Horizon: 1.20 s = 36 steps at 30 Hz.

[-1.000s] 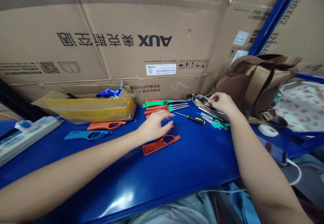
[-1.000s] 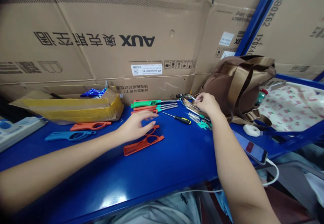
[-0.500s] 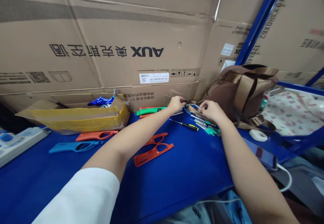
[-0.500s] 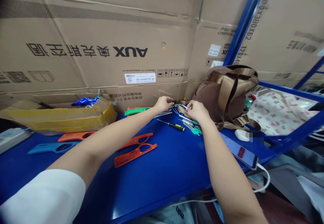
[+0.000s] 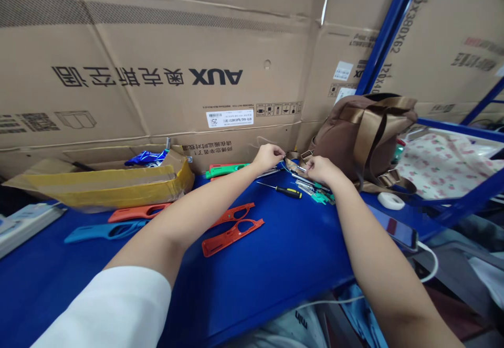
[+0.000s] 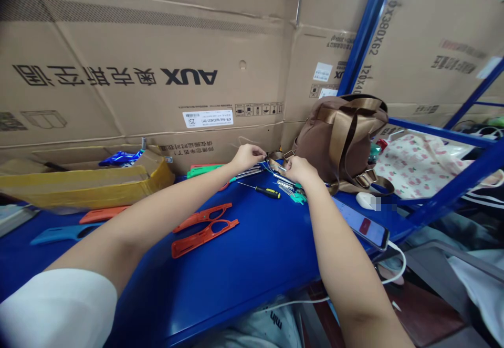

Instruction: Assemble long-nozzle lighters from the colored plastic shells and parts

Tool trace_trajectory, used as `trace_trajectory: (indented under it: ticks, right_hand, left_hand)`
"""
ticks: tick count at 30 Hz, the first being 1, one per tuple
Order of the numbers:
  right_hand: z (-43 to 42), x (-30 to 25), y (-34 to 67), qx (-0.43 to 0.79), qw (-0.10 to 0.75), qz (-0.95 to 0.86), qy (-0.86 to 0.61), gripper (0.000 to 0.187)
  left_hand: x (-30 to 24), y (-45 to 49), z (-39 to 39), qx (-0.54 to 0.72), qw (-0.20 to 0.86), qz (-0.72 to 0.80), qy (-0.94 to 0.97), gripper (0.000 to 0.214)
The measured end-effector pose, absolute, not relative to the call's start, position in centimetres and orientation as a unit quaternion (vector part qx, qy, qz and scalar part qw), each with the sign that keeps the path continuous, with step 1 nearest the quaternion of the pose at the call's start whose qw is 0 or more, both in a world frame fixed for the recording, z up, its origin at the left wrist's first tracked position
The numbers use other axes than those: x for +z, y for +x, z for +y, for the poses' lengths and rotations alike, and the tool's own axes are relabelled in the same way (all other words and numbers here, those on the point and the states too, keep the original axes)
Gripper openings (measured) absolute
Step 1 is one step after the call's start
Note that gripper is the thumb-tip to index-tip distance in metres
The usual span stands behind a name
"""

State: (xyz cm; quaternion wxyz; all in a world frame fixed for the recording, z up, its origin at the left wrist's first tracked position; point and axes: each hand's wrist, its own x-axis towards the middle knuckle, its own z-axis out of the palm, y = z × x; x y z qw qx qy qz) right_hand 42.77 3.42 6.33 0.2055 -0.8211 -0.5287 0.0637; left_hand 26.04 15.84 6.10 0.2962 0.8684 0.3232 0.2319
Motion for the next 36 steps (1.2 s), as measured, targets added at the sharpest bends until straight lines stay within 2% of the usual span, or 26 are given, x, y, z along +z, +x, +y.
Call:
trace_trajectory:
  ticks: [15,21,24,26,29,31,34,36]
  right_hand:
    - [3.7,6.6,42.3,-0.001,0.375,-0.520,-0.767,0.003]
    - [4.1,6.4,40.6,-0.017,0.428,-0.585,-0.689,0.001]
    - [4.3,6.0,38.6,-0.019,0.457,-0.621,-0.636,0.004]
    - [4.2,5.4,36.7,-0.005,0.472,-0.647,-0.598,0.007]
    - [3.6,4.2,33.5,0.029,0.472,-0.696,-0.541,0.005]
    - [2.9,3.4,31.4,0.057,0.461,-0.729,-0.503,0.003]
    - [1.9,2.7,28.9,0.095,0.442,-0.761,-0.465,0.001]
    - [1.5,2.6,27.8,0.112,0.433,-0.770,-0.455,0.003]
  left_hand:
    - [4.4,26.8,14.8,0.194,0.423,0.397,0.791,0.037]
    - [5.9,24.7,14.5,0.219,0.429,0.400,0.780,0.037]
    - [6.4,20.3,13.2,0.228,0.400,0.384,0.800,0.035]
    - [6.2,16.2,11.2,0.243,0.363,0.359,0.825,0.022]
    - [5.3,9.8,6.6,0.247,0.306,0.325,0.860,0.019]
    - [4.5,6.4,3.3,0.232,0.273,0.303,0.883,0.028]
    - [3.2,3.0,-0.2,0.169,0.115,0.277,0.939,0.047]
    - [2.6,1.7,-1.1,0.126,0.068,0.278,0.950,0.047]
